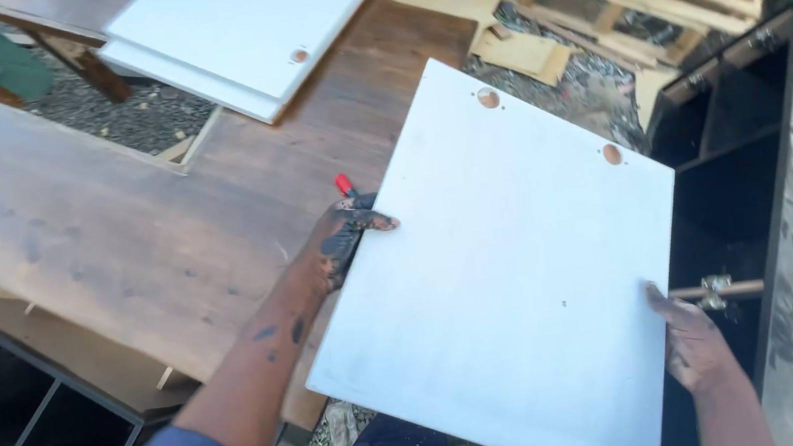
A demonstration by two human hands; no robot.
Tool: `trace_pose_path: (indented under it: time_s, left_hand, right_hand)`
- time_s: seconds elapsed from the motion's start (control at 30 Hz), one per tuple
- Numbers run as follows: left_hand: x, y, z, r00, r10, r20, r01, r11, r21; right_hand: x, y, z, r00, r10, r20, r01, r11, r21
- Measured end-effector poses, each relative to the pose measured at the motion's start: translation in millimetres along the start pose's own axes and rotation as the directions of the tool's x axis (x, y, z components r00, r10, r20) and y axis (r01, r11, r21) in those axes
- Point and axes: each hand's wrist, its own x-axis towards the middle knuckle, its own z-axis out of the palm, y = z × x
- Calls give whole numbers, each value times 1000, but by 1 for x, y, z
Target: The person uses a cordless impact driver to drive screws and secure hinges to a white cabinet door held against a black cabinet frame. They then carry the door panel to a wooden table, mark hinge positions on it with a red marker, and return to drive more hinge screws on another door.
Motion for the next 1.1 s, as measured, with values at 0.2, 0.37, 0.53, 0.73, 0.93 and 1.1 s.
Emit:
trace_pose_path:
  time_s: [0.2, 0.37, 0.53, 0.73, 0.93, 1.1]
  left_hand:
    - [15, 25, -87, 948, -191, -254, 255, 934, 249]
    - [60, 16, -187, 874, 14, -487, 364, 645, 672]
    - [74, 40, -258, 780, 115, -616, 522, 423, 740]
    - [64, -36, -308, 740, 540, -401, 363, 181, 914]
    - [-12, -50, -142, 926, 213, -311, 193, 440, 877]
    - [-37, -29, -100, 951, 131, -282, 208, 406, 890]
  right_hand:
    - [61, 48, 58, 978, -155, 138, 133, 978, 161]
    - [9, 50, 172, 931, -137, 338, 26, 950, 311]
    - [16, 67, 266, 897, -127, 423, -54, 919, 391]
    - [8, 81, 342, 898, -21, 439, -129, 942, 310]
    - [3, 134, 374, 851, -22, 525, -166, 937, 309]
    - [15, 169, 362, 725, 116, 679, -79, 993, -84]
